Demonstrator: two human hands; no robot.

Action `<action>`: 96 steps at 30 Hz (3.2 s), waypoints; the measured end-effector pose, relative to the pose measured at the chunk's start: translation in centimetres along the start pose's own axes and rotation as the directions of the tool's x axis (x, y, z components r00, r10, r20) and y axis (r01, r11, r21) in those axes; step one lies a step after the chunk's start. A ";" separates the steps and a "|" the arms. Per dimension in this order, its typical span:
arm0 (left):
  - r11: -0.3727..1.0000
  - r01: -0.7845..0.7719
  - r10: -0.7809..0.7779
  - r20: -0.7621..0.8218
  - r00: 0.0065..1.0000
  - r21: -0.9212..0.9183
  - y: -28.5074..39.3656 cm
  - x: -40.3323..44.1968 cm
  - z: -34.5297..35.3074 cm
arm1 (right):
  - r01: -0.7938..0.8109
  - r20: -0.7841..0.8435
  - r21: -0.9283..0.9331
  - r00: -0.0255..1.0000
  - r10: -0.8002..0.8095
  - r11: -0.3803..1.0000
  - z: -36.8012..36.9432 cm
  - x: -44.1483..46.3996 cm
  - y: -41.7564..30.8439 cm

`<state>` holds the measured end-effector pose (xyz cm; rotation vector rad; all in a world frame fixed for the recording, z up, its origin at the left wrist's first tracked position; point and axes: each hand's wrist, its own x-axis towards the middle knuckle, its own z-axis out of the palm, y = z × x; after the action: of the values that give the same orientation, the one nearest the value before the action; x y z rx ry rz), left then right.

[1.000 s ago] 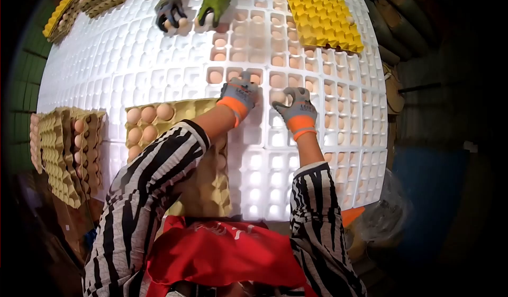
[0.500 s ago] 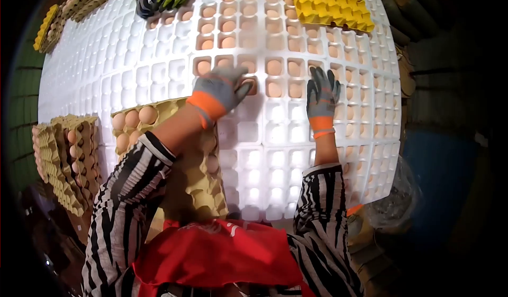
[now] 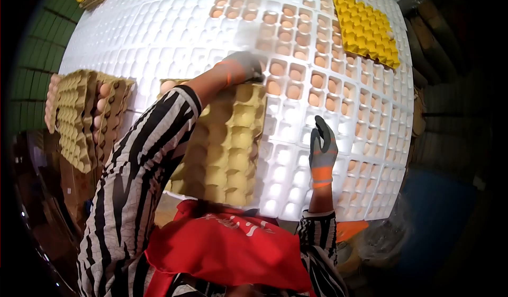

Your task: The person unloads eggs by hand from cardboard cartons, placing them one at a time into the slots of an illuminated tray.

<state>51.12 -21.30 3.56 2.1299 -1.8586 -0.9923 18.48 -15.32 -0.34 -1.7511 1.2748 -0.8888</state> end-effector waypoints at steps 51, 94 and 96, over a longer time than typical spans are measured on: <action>0.955 0.162 -0.028 -0.469 0.883 0.248 -11.9 -23.0 -0.2 | 0.418 0.304 0.174 0.838 -0.452 0.892 18.9 5.1 -17.9; 0.796 0.352 0.131 -0.708 0.694 0.492 11.5 -1.6 17.8 | 0.187 -0.041 0.155 0.982 -0.183 0.970 -12.4 -0.5 9.9; 0.920 0.291 -0.044 -0.668 0.742 0.263 9.2 -1.0 17.8 | 0.304 -0.041 0.004 0.952 -0.303 0.953 -12.8 -0.1 9.5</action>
<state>33.49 -17.03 -5.07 2.4297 -1.5611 0.1369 3.34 -19.39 -2.99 -1.9629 1.0378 -1.1057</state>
